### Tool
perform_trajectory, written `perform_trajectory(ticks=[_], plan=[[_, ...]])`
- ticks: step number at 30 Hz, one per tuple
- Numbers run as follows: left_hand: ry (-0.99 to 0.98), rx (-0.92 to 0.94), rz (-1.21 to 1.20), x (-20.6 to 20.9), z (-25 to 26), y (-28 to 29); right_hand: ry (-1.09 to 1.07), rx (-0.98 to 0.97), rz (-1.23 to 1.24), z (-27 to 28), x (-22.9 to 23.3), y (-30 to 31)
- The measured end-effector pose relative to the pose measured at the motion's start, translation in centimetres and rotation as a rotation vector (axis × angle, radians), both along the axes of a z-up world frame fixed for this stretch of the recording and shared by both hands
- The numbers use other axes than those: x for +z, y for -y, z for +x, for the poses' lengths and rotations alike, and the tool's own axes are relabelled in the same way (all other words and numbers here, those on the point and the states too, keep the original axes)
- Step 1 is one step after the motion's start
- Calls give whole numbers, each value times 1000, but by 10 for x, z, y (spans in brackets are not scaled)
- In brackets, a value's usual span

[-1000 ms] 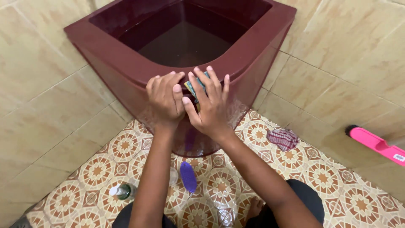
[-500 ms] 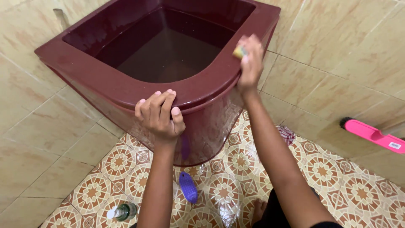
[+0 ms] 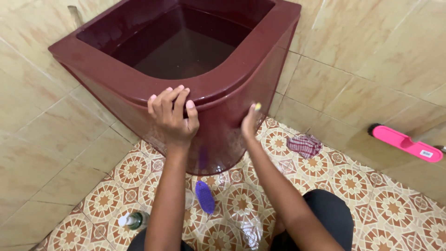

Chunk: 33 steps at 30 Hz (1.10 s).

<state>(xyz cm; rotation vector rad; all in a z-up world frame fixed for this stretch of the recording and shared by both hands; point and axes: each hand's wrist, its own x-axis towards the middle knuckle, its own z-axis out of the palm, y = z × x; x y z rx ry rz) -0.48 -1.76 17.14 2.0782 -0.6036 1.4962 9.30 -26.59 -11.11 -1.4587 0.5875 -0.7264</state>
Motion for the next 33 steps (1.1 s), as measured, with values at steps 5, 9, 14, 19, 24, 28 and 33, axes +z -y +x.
perform_trajectory(ticks=[5,9,14,19,24,28,33], plan=[[-28,-18,28,-2,0,-5,-99,161,310,-36,73,-33],[-30,-34,27,-8,-3,-5,386,220,-76,-94,186,-75],[-50,-28,33,-9,-1,-4,505,184,-522,-118,227,-91],[-40,-17,8,-10,0,-1,350,20,-350,-66,109,-64],[-67,-2,-8,-10,-2,1,-155,-26,320,-30,-35,-25],[-70,-21,12,-11,-4,-2,-265,-43,413,-27,-45,-31],[-57,-18,27,-12,-4,-5,53,25,42,-53,76,-63]])
